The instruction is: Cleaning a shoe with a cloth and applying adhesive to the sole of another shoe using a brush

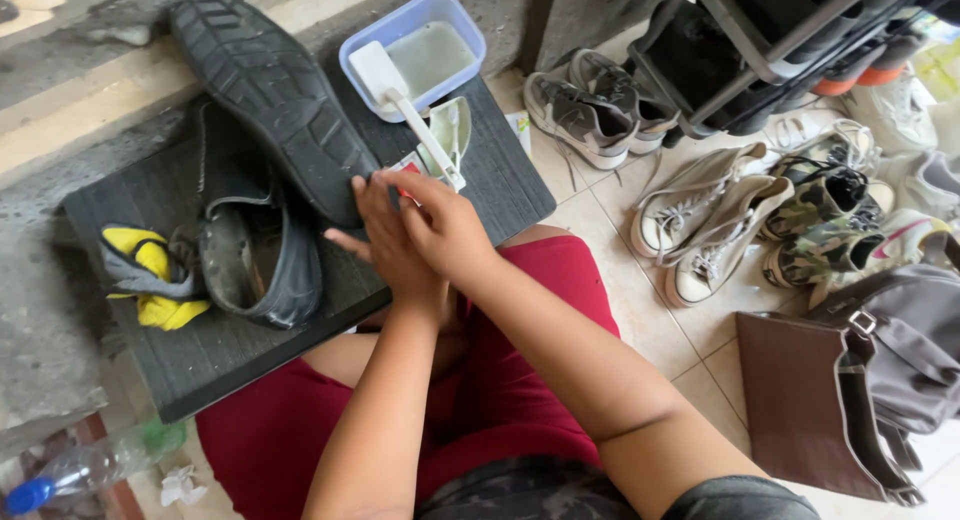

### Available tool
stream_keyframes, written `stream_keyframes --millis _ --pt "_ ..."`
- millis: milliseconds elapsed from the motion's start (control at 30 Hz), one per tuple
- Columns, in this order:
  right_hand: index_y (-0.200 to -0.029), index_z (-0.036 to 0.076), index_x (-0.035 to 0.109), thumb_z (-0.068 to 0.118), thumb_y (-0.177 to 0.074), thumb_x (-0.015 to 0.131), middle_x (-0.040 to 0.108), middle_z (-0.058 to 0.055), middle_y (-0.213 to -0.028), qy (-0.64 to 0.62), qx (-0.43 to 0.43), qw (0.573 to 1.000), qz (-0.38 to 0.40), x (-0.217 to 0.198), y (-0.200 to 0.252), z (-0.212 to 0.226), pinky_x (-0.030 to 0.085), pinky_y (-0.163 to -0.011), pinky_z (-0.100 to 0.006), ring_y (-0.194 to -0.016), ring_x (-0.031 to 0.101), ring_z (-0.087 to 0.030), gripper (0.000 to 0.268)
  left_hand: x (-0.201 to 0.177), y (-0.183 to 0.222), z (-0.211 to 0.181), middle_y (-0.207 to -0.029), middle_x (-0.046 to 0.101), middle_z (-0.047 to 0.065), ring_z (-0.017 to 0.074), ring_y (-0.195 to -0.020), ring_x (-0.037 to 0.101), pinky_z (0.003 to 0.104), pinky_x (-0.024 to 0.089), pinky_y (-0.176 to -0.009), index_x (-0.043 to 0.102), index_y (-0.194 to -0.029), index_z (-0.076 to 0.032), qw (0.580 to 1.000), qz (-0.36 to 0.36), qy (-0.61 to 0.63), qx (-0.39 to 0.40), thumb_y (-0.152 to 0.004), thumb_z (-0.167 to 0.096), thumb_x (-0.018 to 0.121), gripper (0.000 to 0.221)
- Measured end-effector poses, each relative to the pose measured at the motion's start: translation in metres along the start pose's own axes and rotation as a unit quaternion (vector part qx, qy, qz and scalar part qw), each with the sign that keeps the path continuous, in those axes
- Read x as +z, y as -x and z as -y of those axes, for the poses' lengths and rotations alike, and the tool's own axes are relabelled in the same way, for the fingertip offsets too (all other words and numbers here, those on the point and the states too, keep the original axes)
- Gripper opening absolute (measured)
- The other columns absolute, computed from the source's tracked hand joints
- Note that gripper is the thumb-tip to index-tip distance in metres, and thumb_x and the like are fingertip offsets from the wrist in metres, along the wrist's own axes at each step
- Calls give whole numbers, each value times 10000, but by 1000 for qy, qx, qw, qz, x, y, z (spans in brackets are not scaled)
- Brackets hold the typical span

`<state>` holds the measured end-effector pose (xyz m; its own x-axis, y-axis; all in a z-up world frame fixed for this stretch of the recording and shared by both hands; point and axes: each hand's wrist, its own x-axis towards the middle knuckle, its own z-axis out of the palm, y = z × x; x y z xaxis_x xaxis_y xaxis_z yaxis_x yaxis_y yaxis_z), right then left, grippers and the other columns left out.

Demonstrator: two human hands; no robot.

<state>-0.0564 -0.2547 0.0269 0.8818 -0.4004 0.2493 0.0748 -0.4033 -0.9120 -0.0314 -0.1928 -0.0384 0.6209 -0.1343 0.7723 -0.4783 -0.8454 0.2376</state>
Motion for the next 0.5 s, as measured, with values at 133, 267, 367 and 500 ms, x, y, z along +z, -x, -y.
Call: stream_keyframes --millis 133,267,367,500 --pt "-1053 177 775 -36 -918 515 734 23 -875 -42 -123 985 -114 -31 29 11 599 -793 -351 -814 702 -201 363 22 6 -5 -1415 609 13 225 -1395 549 755 87 -1132 541 -1400 -129 991 -19 -130 -19 -1024 -220 323 443" --pt "-989 123 743 -116 -858 439 648 -6 -759 -29 -144 972 -183 -54 38 -30 558 -682 -338 -682 606 -184 408 26 4 -16 -1450 560 60 264 -1454 465 798 -17 -1072 538 -1417 -103 996 -11 -84 -32 -874 -388 436 622" --pt "-1051 63 681 -105 -917 418 604 -57 -737 -67 -55 972 -218 -61 33 -49 538 -617 -320 -632 575 -162 340 30 6 -12 -1450 554 66 278 -1461 451 800 -40 -1059 537 -1416 -111 997 -20 -75 -25 -847 -379 453 635" --pt "-1181 19 571 -36 -981 449 633 -168 -888 -156 110 968 -166 -55 19 -57 646 -513 -371 -711 707 -263 241 32 14 -2 -1454 566 54 290 -1467 449 768 -64 -1065 558 -1386 -132 999 -23 -28 0 -878 -282 485 535"
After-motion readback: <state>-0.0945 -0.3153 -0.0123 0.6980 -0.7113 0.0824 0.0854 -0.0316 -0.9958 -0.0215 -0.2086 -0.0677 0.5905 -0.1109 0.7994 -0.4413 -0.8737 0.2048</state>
